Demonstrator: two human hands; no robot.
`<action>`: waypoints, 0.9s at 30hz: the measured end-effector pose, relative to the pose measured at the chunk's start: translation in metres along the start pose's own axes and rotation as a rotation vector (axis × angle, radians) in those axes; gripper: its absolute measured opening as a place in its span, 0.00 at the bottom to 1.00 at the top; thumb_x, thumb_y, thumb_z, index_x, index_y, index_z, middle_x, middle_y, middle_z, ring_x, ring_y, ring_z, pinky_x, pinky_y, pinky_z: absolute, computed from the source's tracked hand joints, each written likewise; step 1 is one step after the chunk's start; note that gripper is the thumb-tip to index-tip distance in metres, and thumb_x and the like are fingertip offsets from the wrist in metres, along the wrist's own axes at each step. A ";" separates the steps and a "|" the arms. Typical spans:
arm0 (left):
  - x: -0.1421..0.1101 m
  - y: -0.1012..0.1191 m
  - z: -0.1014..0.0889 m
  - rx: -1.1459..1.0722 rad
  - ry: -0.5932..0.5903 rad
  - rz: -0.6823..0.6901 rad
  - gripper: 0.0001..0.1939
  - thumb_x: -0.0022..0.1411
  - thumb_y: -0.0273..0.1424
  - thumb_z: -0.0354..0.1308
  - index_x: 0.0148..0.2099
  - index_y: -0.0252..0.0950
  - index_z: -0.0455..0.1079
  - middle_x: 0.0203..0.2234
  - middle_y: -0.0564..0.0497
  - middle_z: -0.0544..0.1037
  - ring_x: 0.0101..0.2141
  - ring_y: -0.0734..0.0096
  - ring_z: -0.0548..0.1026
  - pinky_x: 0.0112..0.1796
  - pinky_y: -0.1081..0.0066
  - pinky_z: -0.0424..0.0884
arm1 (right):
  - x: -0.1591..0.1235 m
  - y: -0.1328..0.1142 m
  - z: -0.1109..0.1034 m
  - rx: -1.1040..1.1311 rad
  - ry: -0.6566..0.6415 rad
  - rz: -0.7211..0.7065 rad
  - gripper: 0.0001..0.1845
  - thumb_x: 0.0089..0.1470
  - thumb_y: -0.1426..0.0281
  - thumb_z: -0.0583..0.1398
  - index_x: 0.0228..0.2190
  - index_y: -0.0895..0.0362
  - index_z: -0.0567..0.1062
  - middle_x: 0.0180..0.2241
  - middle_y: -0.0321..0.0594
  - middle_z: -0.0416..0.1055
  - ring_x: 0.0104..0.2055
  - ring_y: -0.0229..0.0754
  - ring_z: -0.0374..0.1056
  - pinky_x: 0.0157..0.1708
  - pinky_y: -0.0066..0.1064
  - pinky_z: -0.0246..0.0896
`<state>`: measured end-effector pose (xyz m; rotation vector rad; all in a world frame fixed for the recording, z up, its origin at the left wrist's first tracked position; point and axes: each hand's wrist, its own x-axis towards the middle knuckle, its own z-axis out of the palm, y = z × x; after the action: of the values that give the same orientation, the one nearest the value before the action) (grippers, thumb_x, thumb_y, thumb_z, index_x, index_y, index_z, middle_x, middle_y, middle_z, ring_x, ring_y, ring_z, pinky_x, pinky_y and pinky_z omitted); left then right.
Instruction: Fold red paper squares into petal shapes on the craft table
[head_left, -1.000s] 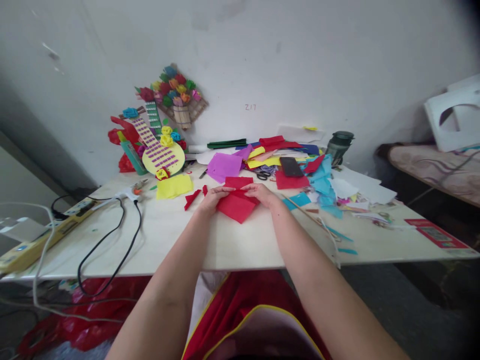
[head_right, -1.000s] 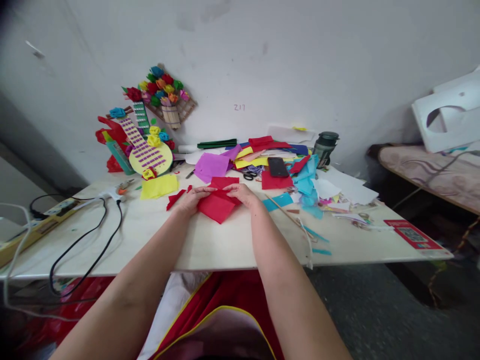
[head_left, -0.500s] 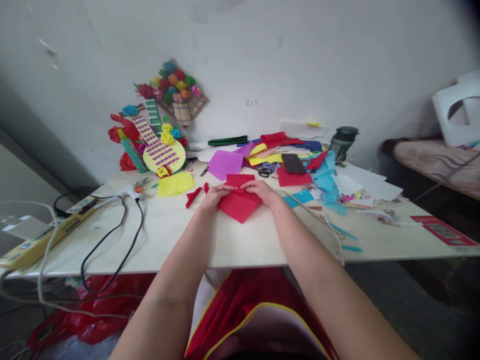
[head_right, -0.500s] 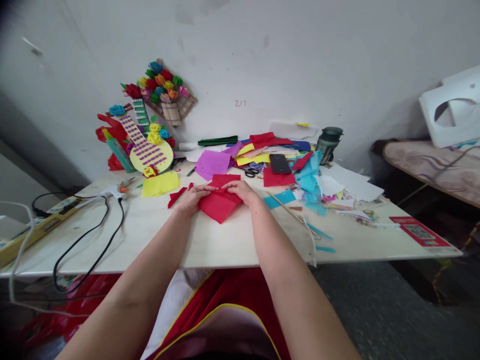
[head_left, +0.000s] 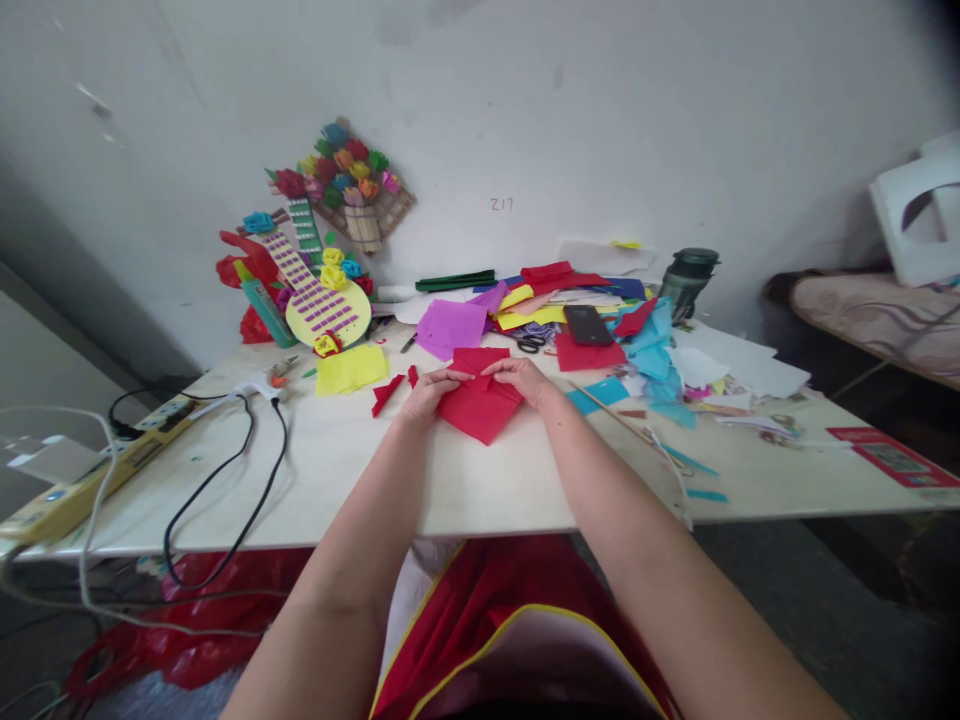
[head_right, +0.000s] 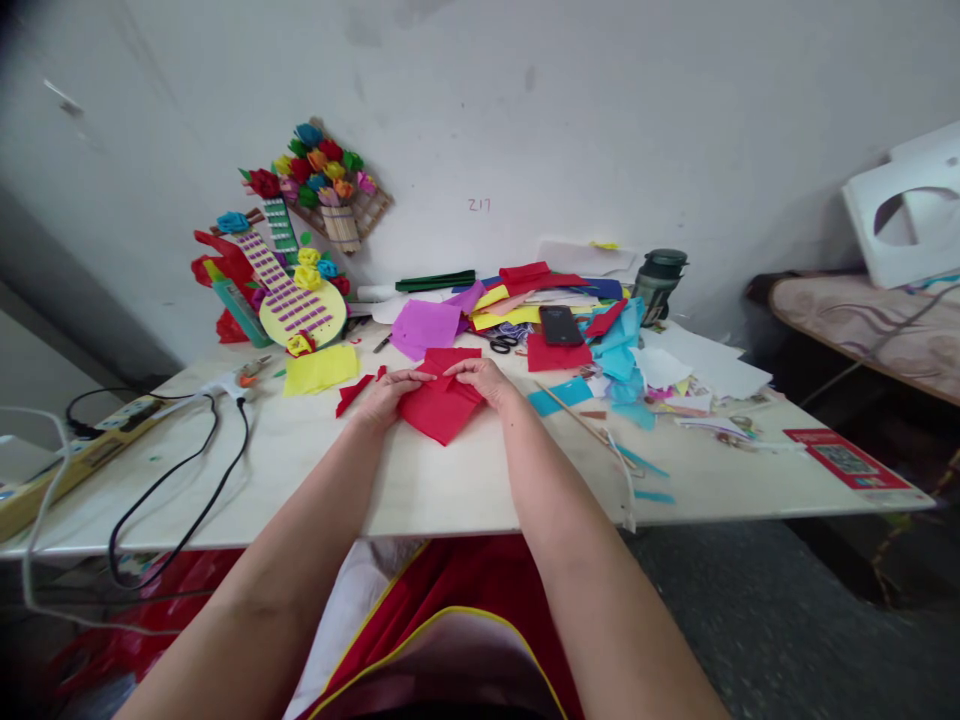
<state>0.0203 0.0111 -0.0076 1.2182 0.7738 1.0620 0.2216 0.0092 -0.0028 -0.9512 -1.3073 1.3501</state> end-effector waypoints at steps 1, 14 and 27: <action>0.000 0.000 0.000 0.003 0.002 0.000 0.14 0.42 0.28 0.63 0.36 0.33 0.77 0.31 0.46 0.80 0.35 0.63 0.75 0.39 0.66 0.68 | 0.001 0.001 -0.001 -0.001 -0.002 -0.011 0.11 0.33 0.75 0.60 0.26 0.57 0.78 0.26 0.36 0.74 0.30 0.38 0.66 0.35 0.31 0.59; 0.000 0.001 0.000 0.011 0.017 -0.013 0.13 0.42 0.28 0.62 0.35 0.34 0.77 0.30 0.47 0.79 0.33 0.65 0.75 0.37 0.67 0.68 | 0.003 0.004 -0.004 -0.083 0.013 -0.060 0.11 0.34 0.73 0.60 0.25 0.57 0.79 0.26 0.36 0.74 0.30 0.39 0.65 0.34 0.30 0.58; -0.004 0.005 0.006 0.016 -0.036 -0.030 0.26 0.43 0.31 0.66 0.47 0.34 0.73 0.28 0.48 0.79 0.29 0.66 0.76 0.35 0.67 0.69 | 0.000 0.000 0.002 -0.133 0.064 -0.106 0.13 0.32 0.64 0.67 0.22 0.59 0.76 0.22 0.36 0.71 0.27 0.37 0.64 0.33 0.31 0.57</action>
<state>0.0232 0.0050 -0.0022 1.2327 0.7716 1.0081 0.2202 0.0085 -0.0029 -0.9929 -1.3928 1.1546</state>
